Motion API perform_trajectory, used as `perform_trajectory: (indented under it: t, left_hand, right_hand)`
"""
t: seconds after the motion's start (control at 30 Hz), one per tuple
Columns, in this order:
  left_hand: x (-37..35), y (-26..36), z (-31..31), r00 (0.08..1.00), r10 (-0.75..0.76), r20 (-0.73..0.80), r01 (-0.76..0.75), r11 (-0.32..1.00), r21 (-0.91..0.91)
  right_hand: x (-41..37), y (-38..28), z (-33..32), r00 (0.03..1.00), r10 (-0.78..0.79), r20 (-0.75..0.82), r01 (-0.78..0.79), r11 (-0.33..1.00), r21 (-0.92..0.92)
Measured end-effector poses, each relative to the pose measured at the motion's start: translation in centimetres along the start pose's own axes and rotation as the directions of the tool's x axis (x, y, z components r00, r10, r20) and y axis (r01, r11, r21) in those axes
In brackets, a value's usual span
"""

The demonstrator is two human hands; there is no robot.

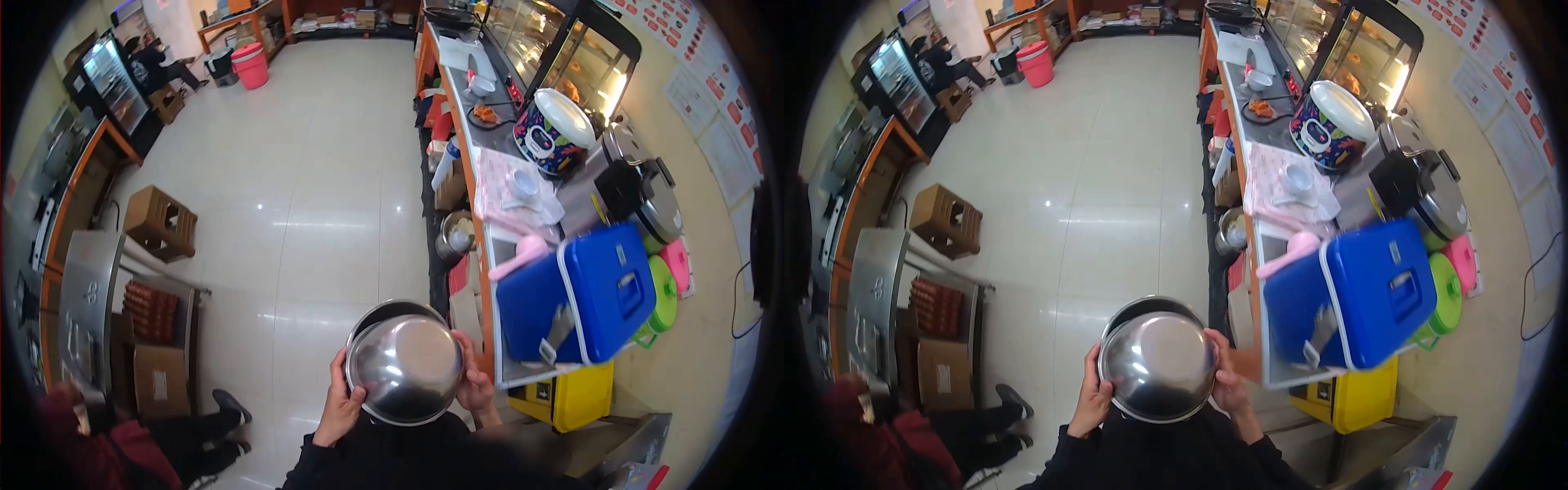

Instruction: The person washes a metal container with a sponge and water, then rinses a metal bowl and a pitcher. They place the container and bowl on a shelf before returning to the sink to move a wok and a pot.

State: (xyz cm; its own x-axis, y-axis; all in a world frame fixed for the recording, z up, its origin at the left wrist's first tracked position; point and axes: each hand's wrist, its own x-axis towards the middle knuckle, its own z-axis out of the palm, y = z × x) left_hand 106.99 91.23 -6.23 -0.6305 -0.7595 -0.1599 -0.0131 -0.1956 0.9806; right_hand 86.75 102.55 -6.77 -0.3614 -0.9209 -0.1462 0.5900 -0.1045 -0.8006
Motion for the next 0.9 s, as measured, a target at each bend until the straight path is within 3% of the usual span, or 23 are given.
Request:
perform_trajectory:
  t: [0.03,0.1,0.2,0.23,0.33,0.47,0.67,0.73,0.83,0.9]
  left_hand:
    - [5.0,-0.5,-1.1,1.0,-0.015,-0.007,0.015,1.0,0.014]
    - [10.5,-2.0,-2.0,0.999,0.017,-0.051,-0.017,1.0,-0.005]
    - [19.4,-6.6,-5.6,0.973,-0.231,-0.006,0.226,0.957,-0.179]
    - [22.6,-6.1,-5.7,0.958,-0.288,0.001,0.273,0.909,-0.314]
    - [31.2,-7.3,-7.8,0.873,-0.445,0.199,0.484,0.84,-0.246]
    - [42.4,-10.3,-8.0,0.801,-0.524,0.291,0.593,0.761,-0.262]
    - [57.2,-21.2,-7.1,0.831,-0.404,0.381,0.466,0.881,-0.082]
    - [61.0,-27.1,-7.4,0.826,-0.3,0.477,0.398,0.91,-0.118]
    - [65.0,-32.6,-6.3,0.787,-0.292,0.543,0.402,0.911,-0.092]
    - [66.9,-36.4,-6.1,0.783,-0.24,0.574,0.292,0.956,0.001]
  right_hand:
    - [5.2,0.8,-0.2,0.994,-0.095,-0.049,0.091,0.994,-0.063]
    - [10.2,2.2,-1.9,0.991,-0.106,-0.08,0.097,0.989,-0.108]
    - [17.2,3.3,-3.2,0.973,-0.131,-0.189,0.101,0.982,-0.16]
    - [19.5,4.2,-4.1,0.965,-0.152,-0.214,0.117,0.979,-0.168]
    - [25.9,5.4,-6.2,0.942,-0.174,-0.286,0.131,0.978,-0.164]
    - [34.0,7.5,-10.5,0.918,-0.199,-0.343,0.151,0.975,-0.164]
    - [43.7,14.6,-22.4,0.875,-0.347,-0.339,0.199,0.894,-0.401]
    - [46.3,15.9,-25.4,0.857,-0.394,-0.333,0.212,0.857,-0.469]
    - [48.6,18.5,-29.6,0.821,-0.469,-0.326,0.207,0.776,-0.596]
    - [49.4,20.3,-31.9,0.806,-0.487,-0.336,0.195,0.755,-0.626]
